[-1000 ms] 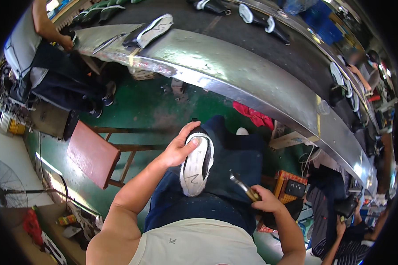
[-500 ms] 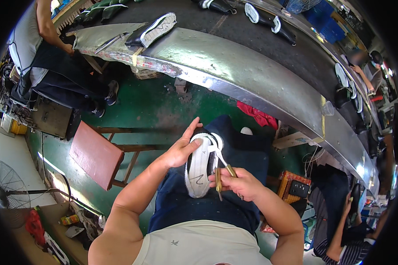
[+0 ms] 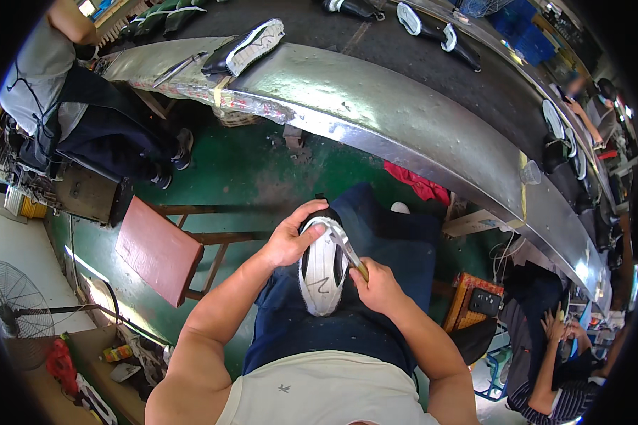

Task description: Trimming excess material from the edges of shoe soles using a hand tool at a conveyor line.

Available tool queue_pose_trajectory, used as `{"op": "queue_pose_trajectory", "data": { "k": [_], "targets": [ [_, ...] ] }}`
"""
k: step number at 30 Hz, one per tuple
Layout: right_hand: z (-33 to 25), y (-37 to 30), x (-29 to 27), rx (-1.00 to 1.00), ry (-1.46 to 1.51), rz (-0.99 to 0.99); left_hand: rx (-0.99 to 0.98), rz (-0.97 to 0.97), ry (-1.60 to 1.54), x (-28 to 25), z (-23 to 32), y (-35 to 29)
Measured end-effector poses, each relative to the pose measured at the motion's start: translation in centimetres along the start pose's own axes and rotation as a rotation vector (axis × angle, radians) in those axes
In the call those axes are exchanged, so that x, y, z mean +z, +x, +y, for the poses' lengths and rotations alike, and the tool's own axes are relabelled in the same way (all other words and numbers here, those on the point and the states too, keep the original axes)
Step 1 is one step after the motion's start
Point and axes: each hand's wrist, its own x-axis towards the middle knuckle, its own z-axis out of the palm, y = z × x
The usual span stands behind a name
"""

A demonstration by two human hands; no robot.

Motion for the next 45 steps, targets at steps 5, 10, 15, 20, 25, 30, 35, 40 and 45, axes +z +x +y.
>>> {"op": "queue_pose_trajectory", "data": {
  "k": [5, 10, 15, 20, 25, 30, 35, 40, 45],
  "targets": [
    [-4.4, -1.1, -3.6, 0.151, -0.156, -0.134, -0.120, 0.001, 0.085, 0.3, 1.5, -0.1],
    [-2.9, -0.6, -6.8, 0.233, 0.188, -0.486, -0.239, 0.019, -0.049, 0.6, 1.8, 0.4],
    [-5.6, -0.8, -5.2, 0.186, 0.536, -0.119, -0.298, -0.027, -0.070, 0.4, 2.7, 0.5],
    [-3.5, 2.0, -3.9, 0.219, 0.126, -0.193, -0.194, -0.167, 0.054, -0.5, 3.5, -0.1],
    [-0.8, -0.2, 0.0, 0.185, 0.207, 0.140, -0.452, 0.148, 0.161, 1.8, -0.2, -6.9],
    [1.4, 0.3, 3.3, 0.168, 0.107, 0.115, -0.362, 0.127, 0.113, 3.1, 2.2, -8.2],
    [1.4, -2.2, -0.2, 0.430, 0.684, -0.043, -0.455, -0.125, 0.153, 3.5, 2.9, -4.3],
    [4.0, -5.7, -0.4, 0.472, 0.893, 0.056, -0.413, -0.600, 0.104, 7.3, 0.9, 0.1],
    [7.4, -10.0, -2.8, 0.651, 0.846, 0.012, -0.720, -0.757, -0.036, 10.0, -0.9, 3.0]
  ]
}}
